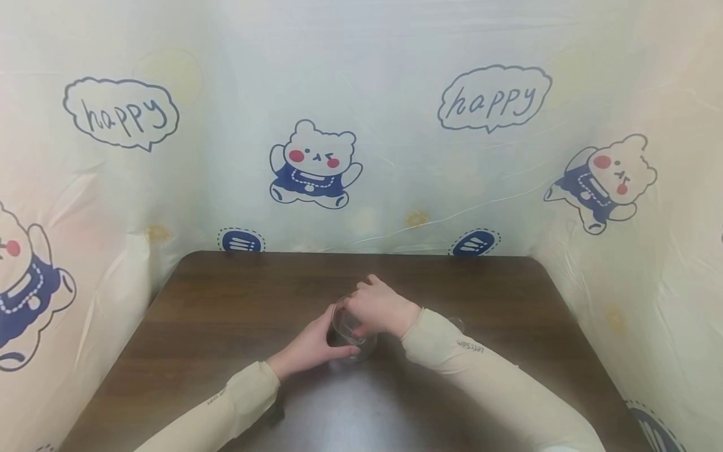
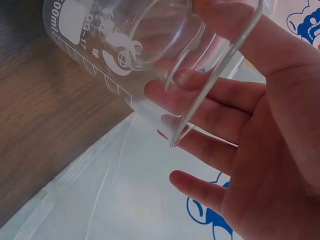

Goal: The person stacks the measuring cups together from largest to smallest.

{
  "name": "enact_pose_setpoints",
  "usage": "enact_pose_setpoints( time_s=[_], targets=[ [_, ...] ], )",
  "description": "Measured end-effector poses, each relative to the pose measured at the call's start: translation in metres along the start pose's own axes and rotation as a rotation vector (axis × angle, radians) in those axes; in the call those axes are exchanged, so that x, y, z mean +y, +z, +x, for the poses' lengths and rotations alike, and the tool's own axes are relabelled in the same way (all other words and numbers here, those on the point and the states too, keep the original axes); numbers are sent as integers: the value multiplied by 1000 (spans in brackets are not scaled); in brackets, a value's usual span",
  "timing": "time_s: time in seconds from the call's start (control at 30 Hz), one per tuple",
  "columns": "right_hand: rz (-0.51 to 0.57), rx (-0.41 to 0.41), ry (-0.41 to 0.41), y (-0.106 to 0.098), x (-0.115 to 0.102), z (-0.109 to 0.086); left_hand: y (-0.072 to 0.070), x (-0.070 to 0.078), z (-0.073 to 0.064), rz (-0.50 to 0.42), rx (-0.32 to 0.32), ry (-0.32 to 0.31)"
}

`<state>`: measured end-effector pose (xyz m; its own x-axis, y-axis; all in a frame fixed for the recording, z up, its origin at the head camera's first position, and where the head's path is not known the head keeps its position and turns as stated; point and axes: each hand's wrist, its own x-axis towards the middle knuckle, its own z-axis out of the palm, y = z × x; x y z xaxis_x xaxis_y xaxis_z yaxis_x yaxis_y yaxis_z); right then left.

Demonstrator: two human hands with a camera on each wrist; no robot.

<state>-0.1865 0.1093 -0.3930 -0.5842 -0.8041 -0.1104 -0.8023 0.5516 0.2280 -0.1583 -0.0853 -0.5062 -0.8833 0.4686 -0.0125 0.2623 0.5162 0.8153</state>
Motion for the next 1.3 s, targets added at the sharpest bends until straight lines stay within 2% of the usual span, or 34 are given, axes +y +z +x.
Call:
enact_pose_setpoints(
  time_s=[0.37,1.3],
  targets=[
    [5,-23,7,2,-4,4,0,0,-1,2,1,7],
    [-64,-1,58,10,-11,6,2,0,0,-11,3,9]
  ],
)
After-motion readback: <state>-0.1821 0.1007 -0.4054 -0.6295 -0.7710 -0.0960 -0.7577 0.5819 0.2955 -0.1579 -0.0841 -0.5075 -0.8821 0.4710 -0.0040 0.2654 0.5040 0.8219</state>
